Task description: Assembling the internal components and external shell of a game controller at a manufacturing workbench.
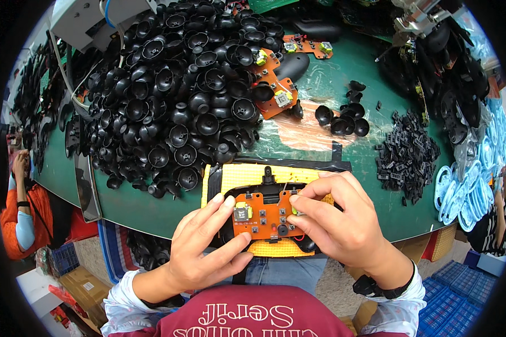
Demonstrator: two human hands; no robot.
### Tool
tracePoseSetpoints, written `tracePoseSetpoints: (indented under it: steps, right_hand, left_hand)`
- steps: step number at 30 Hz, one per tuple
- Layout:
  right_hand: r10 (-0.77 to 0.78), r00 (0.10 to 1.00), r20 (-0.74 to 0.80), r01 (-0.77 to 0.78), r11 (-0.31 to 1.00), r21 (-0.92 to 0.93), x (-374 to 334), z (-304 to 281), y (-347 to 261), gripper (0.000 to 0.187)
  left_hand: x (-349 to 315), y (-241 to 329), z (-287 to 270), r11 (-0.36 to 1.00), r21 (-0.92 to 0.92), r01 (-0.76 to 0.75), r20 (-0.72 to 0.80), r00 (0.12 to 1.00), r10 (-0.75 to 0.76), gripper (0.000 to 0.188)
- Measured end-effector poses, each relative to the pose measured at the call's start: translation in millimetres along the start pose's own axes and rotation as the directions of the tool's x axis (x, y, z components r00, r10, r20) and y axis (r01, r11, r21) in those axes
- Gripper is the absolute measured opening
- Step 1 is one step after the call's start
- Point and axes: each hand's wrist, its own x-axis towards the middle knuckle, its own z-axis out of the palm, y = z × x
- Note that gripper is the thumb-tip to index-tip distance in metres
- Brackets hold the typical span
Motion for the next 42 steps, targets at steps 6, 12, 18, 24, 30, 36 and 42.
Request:
tracePoseSetpoints:
  steps: [6,12,18,24,30,36,42]
  right_hand:
    - [0.017,0.999,0.041,-0.015,0.999,-0.038,3.5,-7.3,0.5,0.032]
    - [0.075,0.997,-0.021,-0.075,0.997,0.008,3.3,-8.9,1.2,0.030]
    - [0.159,0.986,-0.057,-0.155,0.985,0.075,-1.4,-14.9,3.1,0.030]
    - [0.093,0.993,-0.077,-0.093,0.996,0.007,0.6,-7.2,-3.5,0.031]
    - [0.030,1.000,-0.006,-0.030,0.998,-0.064,8.8,-5.2,-12.8,0.032]
    - [0.040,0.998,0.052,-0.035,0.995,-0.095,6.8,-6.2,-16.3,0.032]
    - [0.061,0.997,0.054,-0.057,0.996,-0.072,7.2,-4.2,-8.1,0.032]
  left_hand:
    - [4.3,2.4,0.6,0.998,0.049,-0.027,0.006,1.000,0.027,0.048]
    - [0.0,-1.3,-0.9,0.993,-0.121,0.017,-0.047,0.999,-0.023,0.045]
    - [8.4,-0.7,-1.9,0.981,-0.167,0.101,-0.088,0.989,-0.117,0.033]
    - [14.1,-0.4,-5.1,0.977,-0.153,0.145,-0.105,0.981,-0.162,0.026]
    - [10.4,-0.3,-13.8,0.979,-0.199,0.045,0.026,0.999,-0.040,0.034]
    - [3.9,-3.7,-8.0,0.996,-0.093,-0.011,0.052,0.999,0.016,0.041]
    - [8.4,-0.5,-7.0,0.998,-0.063,0.001,0.073,0.997,0.004,0.043]
